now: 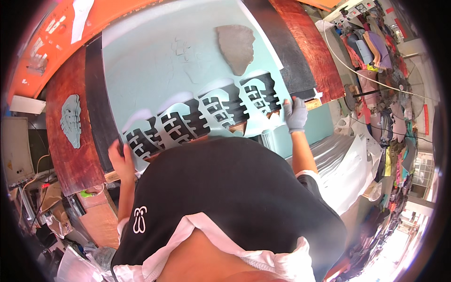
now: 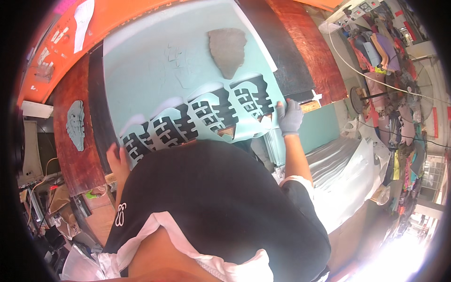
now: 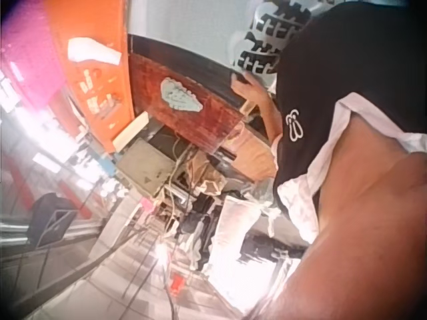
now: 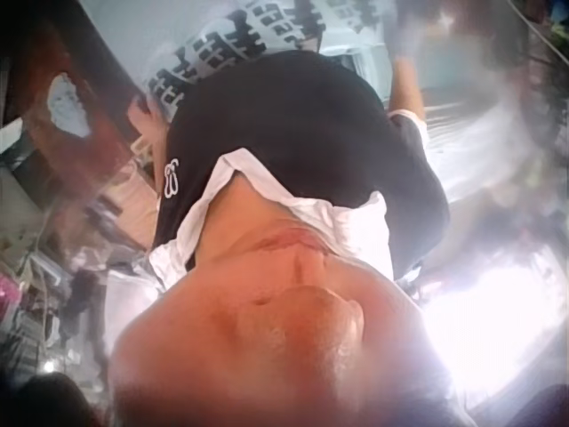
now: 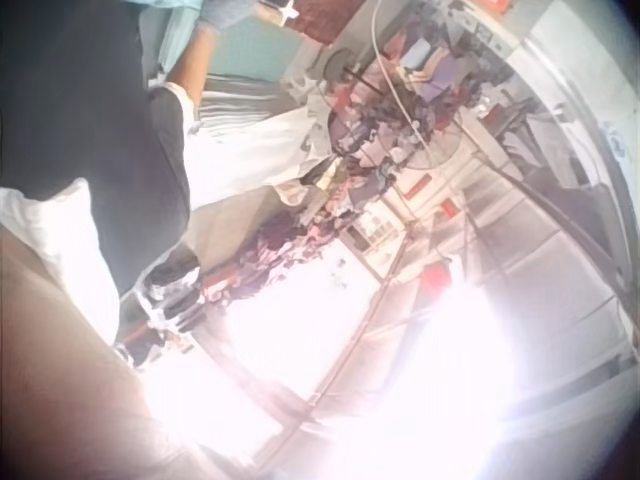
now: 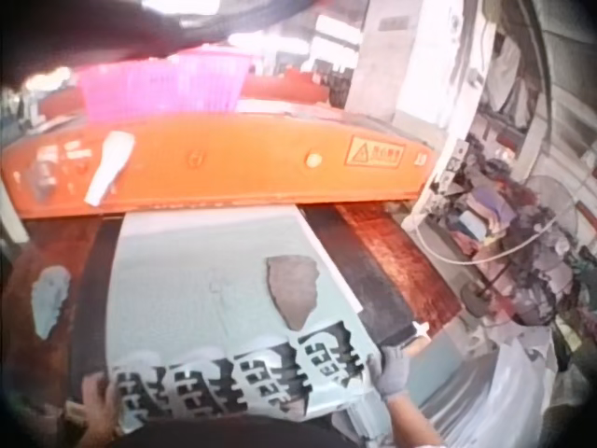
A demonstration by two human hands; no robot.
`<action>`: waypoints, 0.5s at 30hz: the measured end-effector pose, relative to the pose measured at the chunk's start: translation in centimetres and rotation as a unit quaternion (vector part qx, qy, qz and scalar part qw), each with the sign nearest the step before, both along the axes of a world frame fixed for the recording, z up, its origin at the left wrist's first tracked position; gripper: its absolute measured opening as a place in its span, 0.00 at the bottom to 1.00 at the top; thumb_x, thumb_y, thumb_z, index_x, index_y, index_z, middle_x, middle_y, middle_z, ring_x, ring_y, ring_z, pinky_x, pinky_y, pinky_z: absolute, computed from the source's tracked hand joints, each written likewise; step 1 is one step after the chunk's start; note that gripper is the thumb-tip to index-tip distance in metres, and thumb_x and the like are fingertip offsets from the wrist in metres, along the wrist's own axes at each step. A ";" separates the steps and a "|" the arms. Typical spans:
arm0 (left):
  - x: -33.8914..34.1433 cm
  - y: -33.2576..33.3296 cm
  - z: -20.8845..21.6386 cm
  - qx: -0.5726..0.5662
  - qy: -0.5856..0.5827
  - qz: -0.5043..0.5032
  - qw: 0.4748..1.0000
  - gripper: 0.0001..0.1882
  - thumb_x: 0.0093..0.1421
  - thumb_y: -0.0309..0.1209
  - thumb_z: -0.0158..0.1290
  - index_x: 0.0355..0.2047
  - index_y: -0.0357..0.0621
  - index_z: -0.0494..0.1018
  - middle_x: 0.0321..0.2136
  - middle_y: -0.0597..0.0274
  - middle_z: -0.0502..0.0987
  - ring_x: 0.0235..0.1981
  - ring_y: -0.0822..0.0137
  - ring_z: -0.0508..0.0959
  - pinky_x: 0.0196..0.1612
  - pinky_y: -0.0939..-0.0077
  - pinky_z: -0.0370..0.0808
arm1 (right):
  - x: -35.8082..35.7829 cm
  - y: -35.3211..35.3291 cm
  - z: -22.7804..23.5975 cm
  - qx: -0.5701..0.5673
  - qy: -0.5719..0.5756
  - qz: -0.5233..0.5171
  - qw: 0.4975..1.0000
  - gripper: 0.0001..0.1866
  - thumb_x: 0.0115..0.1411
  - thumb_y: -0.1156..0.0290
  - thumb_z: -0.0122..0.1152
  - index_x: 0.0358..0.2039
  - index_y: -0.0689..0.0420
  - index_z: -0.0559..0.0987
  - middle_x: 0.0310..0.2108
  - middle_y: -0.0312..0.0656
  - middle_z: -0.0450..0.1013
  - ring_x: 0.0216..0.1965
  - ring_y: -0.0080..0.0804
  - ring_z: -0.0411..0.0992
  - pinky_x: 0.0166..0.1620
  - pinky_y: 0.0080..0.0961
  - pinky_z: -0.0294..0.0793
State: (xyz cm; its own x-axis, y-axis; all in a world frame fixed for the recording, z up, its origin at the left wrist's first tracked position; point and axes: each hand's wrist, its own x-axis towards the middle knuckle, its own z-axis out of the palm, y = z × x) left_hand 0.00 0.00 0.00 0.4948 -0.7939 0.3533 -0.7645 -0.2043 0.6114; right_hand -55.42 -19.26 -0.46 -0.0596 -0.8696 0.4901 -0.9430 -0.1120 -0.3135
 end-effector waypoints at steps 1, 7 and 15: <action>-0.2 0.3 -0.4 0.040 0.122 0.053 0.990 0.19 0.59 0.37 0.53 0.45 0.37 0.69 0.39 0.49 0.74 0.37 0.55 0.75 0.39 0.60 0.69 | 0.9 -0.1 -0.3 -0.029 0.024 -0.014 0.999 0.16 0.58 0.56 0.54 0.33 0.57 0.75 0.30 0.47 0.73 0.34 0.48 0.70 0.41 0.41 0.66; -1.3 -3.9 -2.4 -0.117 -0.021 0.088 0.989 0.19 0.59 0.40 0.53 0.45 0.40 0.69 0.20 0.58 0.72 0.21 0.59 0.71 0.25 0.66 0.67 | 3.2 -4.3 -0.6 -0.106 -0.040 -0.011 0.993 0.14 0.55 0.58 0.54 0.32 0.56 0.77 0.29 0.45 0.74 0.34 0.46 0.71 0.40 0.39 0.67; -0.7 -3.0 -3.1 -0.116 0.000 0.114 0.987 0.16 0.60 0.42 0.50 0.43 0.46 0.69 0.13 0.66 0.67 0.15 0.67 0.69 0.21 0.68 0.65 | 3.0 -4.6 -1.2 -0.097 -0.078 -0.024 0.992 0.13 0.50 0.58 0.57 0.31 0.53 0.79 0.28 0.42 0.76 0.32 0.43 0.73 0.41 0.39 0.66</action>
